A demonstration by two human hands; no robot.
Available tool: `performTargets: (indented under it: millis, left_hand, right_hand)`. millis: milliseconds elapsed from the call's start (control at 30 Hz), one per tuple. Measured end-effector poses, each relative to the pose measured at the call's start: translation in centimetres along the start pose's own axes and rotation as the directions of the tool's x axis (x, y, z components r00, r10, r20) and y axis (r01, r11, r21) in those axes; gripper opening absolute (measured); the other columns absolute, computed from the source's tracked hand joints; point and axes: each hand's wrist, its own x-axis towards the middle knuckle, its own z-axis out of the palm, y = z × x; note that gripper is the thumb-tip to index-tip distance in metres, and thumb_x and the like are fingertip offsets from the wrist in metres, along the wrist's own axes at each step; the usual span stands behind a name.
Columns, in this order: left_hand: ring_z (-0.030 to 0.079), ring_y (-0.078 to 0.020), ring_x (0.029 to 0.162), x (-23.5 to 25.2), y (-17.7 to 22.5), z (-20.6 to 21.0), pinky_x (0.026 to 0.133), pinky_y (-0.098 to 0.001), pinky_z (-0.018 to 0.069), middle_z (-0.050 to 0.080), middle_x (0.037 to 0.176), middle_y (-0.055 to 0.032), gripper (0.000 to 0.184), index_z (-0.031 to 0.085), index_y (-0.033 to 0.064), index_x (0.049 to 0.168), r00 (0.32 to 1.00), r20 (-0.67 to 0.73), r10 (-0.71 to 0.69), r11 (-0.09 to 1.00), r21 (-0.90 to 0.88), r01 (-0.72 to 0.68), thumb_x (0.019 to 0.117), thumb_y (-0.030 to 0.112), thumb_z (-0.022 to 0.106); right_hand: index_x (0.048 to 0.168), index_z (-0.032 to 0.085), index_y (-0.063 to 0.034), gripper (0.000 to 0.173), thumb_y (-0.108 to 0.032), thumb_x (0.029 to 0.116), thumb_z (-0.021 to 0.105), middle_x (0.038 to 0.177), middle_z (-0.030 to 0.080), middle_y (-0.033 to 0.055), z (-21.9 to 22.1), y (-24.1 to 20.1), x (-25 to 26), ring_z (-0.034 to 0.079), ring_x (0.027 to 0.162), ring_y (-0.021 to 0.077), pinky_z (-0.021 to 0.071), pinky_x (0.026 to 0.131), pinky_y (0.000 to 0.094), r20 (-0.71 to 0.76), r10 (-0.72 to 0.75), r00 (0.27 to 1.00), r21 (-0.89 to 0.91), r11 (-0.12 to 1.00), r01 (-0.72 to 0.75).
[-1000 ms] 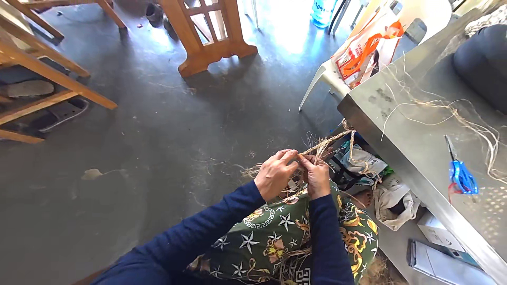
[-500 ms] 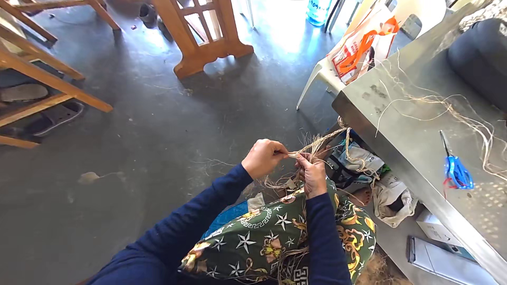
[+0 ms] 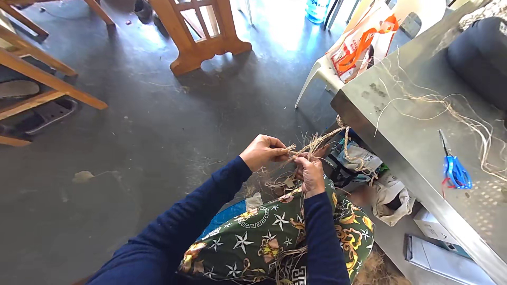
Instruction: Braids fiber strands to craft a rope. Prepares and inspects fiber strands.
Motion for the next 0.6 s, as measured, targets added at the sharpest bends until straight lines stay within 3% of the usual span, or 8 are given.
performTargets:
  millis: [167, 333, 433, 533, 600]
  left_hand:
    - [0.057, 0.0005, 0.054, 0.9, -0.9, -2.0, 0.049, -0.0136, 0.0446, 0.071, 0.076, -0.0007, 0.015, 0.068, 0.0024, 0.087, 0.983, 0.162, -0.082, 0.997, 0.003, 0.082, 0.0983, -0.002, 0.061]
    - [0.049, 0.0048, 0.050, 1.6, -2.4, -7.0, 0.047, -0.0111, 0.0392, 0.071, 0.076, 0.0027, 0.020, 0.070, 0.0052, 0.086, 0.940, 0.327, -0.098, 0.995, 0.060, 0.082, 0.0979, -0.003, 0.055]
    - [0.045, 0.0039, 0.046, 1.5, -4.0, -11.8, 0.045, -0.0120, 0.0363, 0.060, 0.063, 0.0056, 0.021, 0.070, 0.0065, 0.084, 0.929, 0.348, -0.125, 0.992, 0.067, 0.108, 0.0941, -0.003, 0.054]
    - [0.046, 0.0035, 0.048, 0.4, -5.6, -16.7, 0.046, -0.0117, 0.0374, 0.062, 0.068, 0.0035, 0.020, 0.068, 0.0051, 0.086, 0.950, 0.237, -0.203, 0.975, 0.134, 0.175, 0.0946, -0.003, 0.051]
    - [0.051, -0.0027, 0.054, -0.4, -6.3, -19.5, 0.051, -0.0169, 0.0426, 0.065, 0.074, -0.0018, 0.016, 0.067, 0.0015, 0.091, 0.955, -0.049, -0.292, 0.887, 0.359, 0.290, 0.1018, 0.002, 0.055]
  right_hand:
    - [0.093, 0.067, 0.0004, 0.007, 0.004, 0.0970, 0.063, 0.065, 0.062, 0.0037, 0.0, -0.1, -0.1, 0.037, 0.043, 0.0027, 0.0319, 0.041, 0.0191, -0.037, 0.019, 0.999, -0.043, 0.999, -0.020]
    - [0.097, 0.068, 0.0026, 0.004, 0.004, 0.0946, 0.066, 0.065, 0.062, 0.0040, -0.1, 0.1, 0.1, 0.038, 0.043, 0.0027, 0.0325, 0.041, 0.0191, -0.047, -0.013, 0.999, -0.063, 0.998, 0.010]
    - [0.095, 0.069, 0.0038, 0.005, 0.006, 0.0942, 0.065, 0.064, 0.063, 0.0039, 0.0, -0.1, 0.1, 0.036, 0.042, 0.0010, 0.0287, 0.039, 0.0178, -0.042, -0.025, 0.999, -0.068, 0.997, 0.022]
    - [0.093, 0.069, 0.0036, 0.004, 0.006, 0.0935, 0.066, 0.063, 0.064, 0.0041, 0.0, -0.1, 0.1, 0.035, 0.041, 0.0010, 0.0275, 0.039, 0.0181, -0.054, -0.027, 0.998, -0.097, 0.995, 0.022]
    - [0.092, 0.069, 0.0034, 0.004, 0.006, 0.0934, 0.066, 0.063, 0.063, 0.0038, 0.0, 0.0, 0.2, 0.036, 0.041, 0.0016, 0.0284, 0.039, 0.0187, -0.058, -0.037, 0.998, -0.112, 0.993, 0.030]
